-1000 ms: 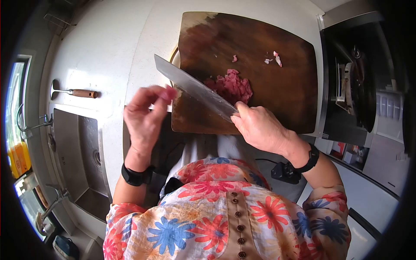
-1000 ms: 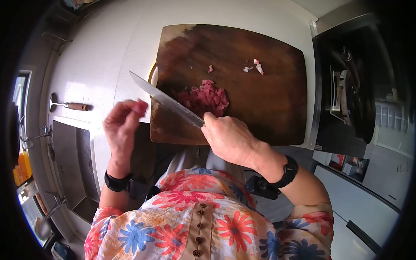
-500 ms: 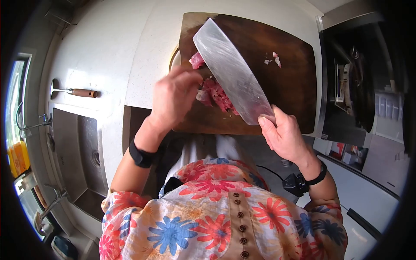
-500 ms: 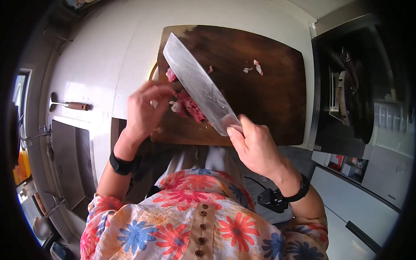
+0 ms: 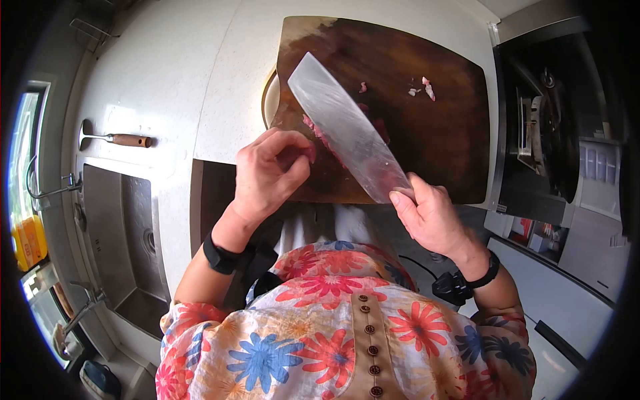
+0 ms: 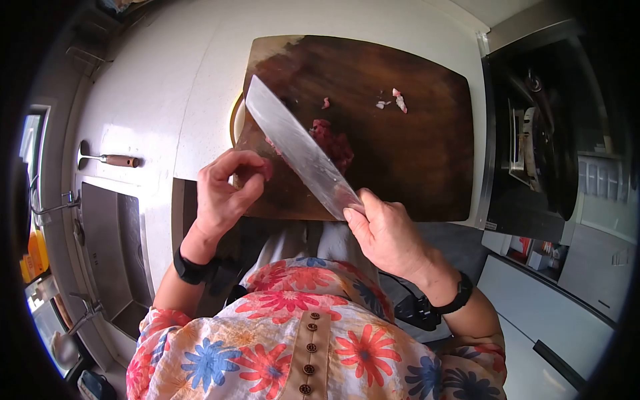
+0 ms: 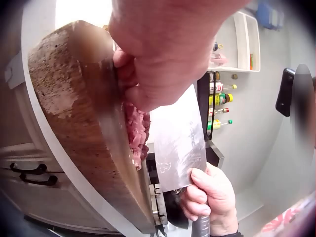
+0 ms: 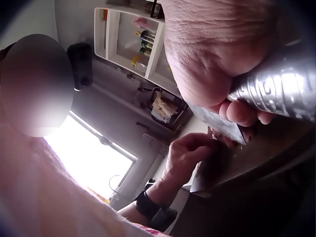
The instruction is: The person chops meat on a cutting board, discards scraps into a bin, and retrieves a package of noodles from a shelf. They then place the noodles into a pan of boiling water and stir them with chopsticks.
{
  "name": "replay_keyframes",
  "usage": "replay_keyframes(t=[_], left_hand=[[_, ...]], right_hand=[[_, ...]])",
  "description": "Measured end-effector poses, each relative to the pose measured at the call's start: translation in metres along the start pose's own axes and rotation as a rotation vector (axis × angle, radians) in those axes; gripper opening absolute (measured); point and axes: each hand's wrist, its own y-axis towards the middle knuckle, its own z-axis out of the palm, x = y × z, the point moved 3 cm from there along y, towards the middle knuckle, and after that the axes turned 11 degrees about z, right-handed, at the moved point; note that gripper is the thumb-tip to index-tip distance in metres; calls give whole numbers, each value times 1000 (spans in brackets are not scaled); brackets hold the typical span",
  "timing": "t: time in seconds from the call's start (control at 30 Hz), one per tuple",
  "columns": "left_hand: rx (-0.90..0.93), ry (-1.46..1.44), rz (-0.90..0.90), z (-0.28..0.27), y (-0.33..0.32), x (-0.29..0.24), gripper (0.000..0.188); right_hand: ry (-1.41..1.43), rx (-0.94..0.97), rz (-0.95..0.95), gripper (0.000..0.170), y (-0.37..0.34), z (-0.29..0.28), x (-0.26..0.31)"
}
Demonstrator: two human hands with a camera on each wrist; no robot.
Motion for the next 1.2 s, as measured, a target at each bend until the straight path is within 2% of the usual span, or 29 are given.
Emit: replay_keyframes(t=[0.03, 0.07, 0.1, 0.17, 0.2, 0.3, 0.43, 0.6, 0.7, 1.2], left_hand=[[-50, -16, -8, -4, -2, -4, 14], [52, 123, 7, -6, -5, -7, 15], [53, 124, 5, -3, -7, -5, 15], [105, 369, 169, 8, -12, -2, 17], [105, 396, 183, 11, -14, 0, 24], [32, 428, 229, 15, -19, -4, 26], [40, 437, 242, 15, -18, -3, 24], [-54, 374, 386, 16, -23, -1, 23], [-50, 390, 408, 22, -25, 2, 23], [-97, 375, 382, 27, -23, 6, 21]], right_hand=[[1, 0, 1, 17, 1, 1, -1], [-11, 12, -24, 16, 2, 4, -2], [-23, 25, -49, 16, 2, 7, -3], [-57, 24, -61, 15, 5, 11, -1], [-92, 20, -70, 14, 6, 12, -2], [-155, 1, -107, 13, 7, 15, -7], [-180, 27, -87, 13, 6, 13, -3], [-186, 52, -109, 12, 6, 13, -4], [-167, 47, -111, 12, 2, 15, -1], [-122, 58, -79, 12, -8, 16, 2]])
